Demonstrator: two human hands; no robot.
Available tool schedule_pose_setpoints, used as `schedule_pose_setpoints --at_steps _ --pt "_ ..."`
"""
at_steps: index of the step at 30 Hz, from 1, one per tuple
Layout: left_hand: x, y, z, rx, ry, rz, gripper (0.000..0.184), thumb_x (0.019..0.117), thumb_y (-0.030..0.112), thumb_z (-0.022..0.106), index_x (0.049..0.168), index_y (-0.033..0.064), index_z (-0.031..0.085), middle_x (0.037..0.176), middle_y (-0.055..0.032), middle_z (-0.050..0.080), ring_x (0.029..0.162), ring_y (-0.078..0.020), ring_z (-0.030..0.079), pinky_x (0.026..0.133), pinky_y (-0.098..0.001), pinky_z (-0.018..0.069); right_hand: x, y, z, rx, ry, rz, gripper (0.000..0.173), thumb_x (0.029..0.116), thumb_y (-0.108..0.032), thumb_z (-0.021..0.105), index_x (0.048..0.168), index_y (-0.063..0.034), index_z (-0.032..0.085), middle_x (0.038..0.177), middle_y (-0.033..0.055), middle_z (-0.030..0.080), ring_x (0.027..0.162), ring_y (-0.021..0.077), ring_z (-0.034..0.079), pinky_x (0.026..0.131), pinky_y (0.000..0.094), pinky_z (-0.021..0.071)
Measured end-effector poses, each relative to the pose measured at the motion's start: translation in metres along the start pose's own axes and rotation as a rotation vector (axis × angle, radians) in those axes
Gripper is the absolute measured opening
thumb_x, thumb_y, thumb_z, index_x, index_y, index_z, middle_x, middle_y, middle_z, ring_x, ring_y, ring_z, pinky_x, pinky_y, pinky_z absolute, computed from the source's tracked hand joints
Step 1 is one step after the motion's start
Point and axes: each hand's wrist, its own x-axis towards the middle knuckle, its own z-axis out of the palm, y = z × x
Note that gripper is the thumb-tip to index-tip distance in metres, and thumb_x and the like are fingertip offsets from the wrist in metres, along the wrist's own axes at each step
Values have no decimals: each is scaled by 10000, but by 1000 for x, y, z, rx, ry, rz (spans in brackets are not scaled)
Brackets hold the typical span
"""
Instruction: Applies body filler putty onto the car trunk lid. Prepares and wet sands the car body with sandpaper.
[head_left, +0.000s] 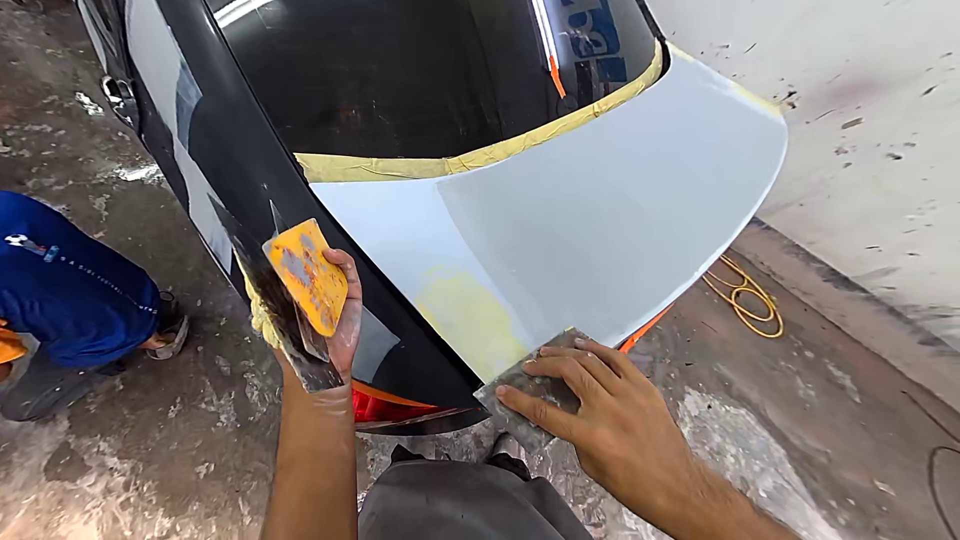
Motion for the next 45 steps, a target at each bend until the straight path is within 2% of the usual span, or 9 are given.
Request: schedule_pose_setpoints --at_steps 7,11,15,19,23,27,32,37,45 --pt "-5 19 0 419 -306 139 149 969 126 603 1008 21 702 1226 -161 682 1273 -300 593 1139 -424 427 -36 -15 -7 -7 -134 30 539 901 -52 565 1282 -423 652 1136 25 714 1103 281 678 964 550 521" --pt "-40 18 19 768 -234 273 541 1084 465 304 936 118 693 1212 -79 690 1259 -243 602 1079 -415 482 -25 -28 -58 417 72 217 390 1037 -121 543 1367 -314 625 1275 60 688 1268 207 611 1095 412 484" --pt "-86 -17 35 1210 -32 468 440 970 643 491 1050 264 700 1137 29 733 1136 -150 677 962 -347 564 17 -63 -60 1088 409 271 287 1067 -112 521 1320 -135 655 1299 -6 659 1229 75 615 1054 270 530" --pt "-109 -25 40 1363 19 618 420 1006 605 441 1179 274 633 1113 109 721 1114 -65 666 988 -295 539 41 -97 -50 1204 274 161 267 1069 -99 518 1269 -6 668 1175 169 683 1134 183 668 1008 305 552" --pt "-111 24 57 1340 57 639 511 1080 525 322 1227 115 588 1149 14 708 1149 -134 651 1023 -341 518 47 -68 -66 869 -90 74 355 1023 -32 560 1311 -178 709 1192 111 718 1101 217 690 908 378 592" --pt "-106 49 79 1230 191 699 583 1108 414 106 1160 55 562 1014 -10 726 990 -102 699 909 -262 573 78 -19 -98 458 53 -102 441 1014 -145 550 1354 -415 626 1223 -38 696 1066 131 664 799 319 569" --pt "-105 54 78 1157 256 753 548 1115 405 113 1193 65 535 1029 -23 716 986 -118 704 883 -276 589 156 21 -114 572 -36 -207 350 1029 -145 522 1352 -175 654 1121 -68 668 971 5 634 817 193 570" --pt "-113 53 63 1119 340 684 461 1116 421 182 1222 131 525 1024 5 714 960 -115 711 826 -279 608 195 32 -39 160 -152 -239 548 951 20 550 1307 -369 697 1160 34 679 1023 266 639 787 487 531" --pt "-113 55 56 1204 415 719 405 1121 384 221 1226 146 531 1016 25 708 946 -87 707 804 -256 606 175 32 -3 83 -167 -293 649 874 48 579 1306 -425 685 1165 53 664 1025 282 642 764 461 535"
